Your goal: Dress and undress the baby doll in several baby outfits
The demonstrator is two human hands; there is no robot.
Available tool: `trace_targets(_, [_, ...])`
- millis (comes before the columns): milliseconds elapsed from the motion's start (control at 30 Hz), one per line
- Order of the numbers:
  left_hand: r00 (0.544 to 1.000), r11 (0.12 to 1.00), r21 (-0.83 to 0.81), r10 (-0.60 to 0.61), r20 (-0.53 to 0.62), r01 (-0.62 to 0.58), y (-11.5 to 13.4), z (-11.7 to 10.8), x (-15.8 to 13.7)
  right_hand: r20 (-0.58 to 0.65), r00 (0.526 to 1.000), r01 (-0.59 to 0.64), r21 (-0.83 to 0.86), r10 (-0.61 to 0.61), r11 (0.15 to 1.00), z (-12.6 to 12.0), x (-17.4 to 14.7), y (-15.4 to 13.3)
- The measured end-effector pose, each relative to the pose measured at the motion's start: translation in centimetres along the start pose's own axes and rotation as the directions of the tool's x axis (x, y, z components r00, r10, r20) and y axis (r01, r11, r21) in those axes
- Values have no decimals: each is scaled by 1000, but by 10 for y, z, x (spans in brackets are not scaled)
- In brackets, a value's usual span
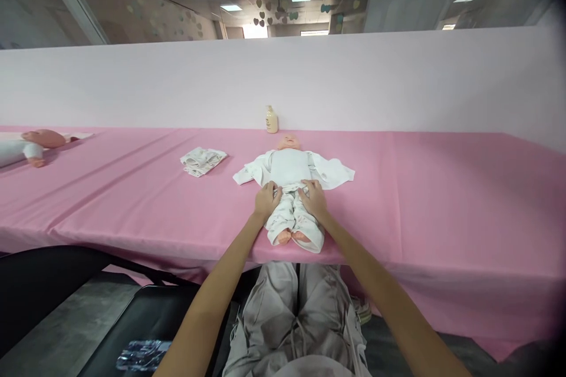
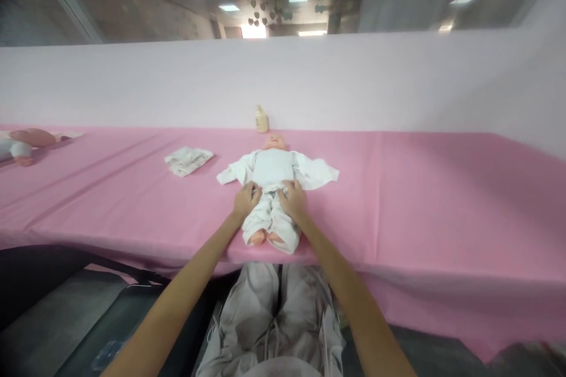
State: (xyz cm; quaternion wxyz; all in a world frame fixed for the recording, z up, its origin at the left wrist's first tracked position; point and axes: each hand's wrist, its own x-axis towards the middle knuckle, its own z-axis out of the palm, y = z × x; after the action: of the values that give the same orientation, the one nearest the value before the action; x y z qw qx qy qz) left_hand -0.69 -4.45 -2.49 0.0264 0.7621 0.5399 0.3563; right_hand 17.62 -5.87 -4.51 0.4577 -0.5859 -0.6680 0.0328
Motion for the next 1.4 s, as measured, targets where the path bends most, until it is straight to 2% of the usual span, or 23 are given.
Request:
trace_targets(100, [999, 997, 63, 34, 37, -36, -6, 1, 7, -55, 998, -27, -146, 19, 989, -3, 0, -4])
trace_targets(167, [996, 994, 72, 77, 54, -81, -11, 2, 12, -64, 998, -13, -177, 2, 984, -4, 0, -6])
trace_targets(367, [981, 982, -22, 189, 47, -188, -20, 5, 21, 82, 986, 156, -143, -145, 977, -6, 2, -6])
trace_targets(533, [982, 979, -94, 183, 41, -179, -22, 4, 22, 127, 989, 83, -21, -80, 996, -8, 4, -6])
trace_targets(667, [983, 974, -148, 179, 49, -170, -21, 3, 22, 142, 987, 68, 31, -72, 997, -9, 6, -6])
trace_targets(1400, [985, 976, -168, 151, 82, -136, -22, 1, 23, 146, 983, 108, 28, -111, 994, -6, 7, -4])
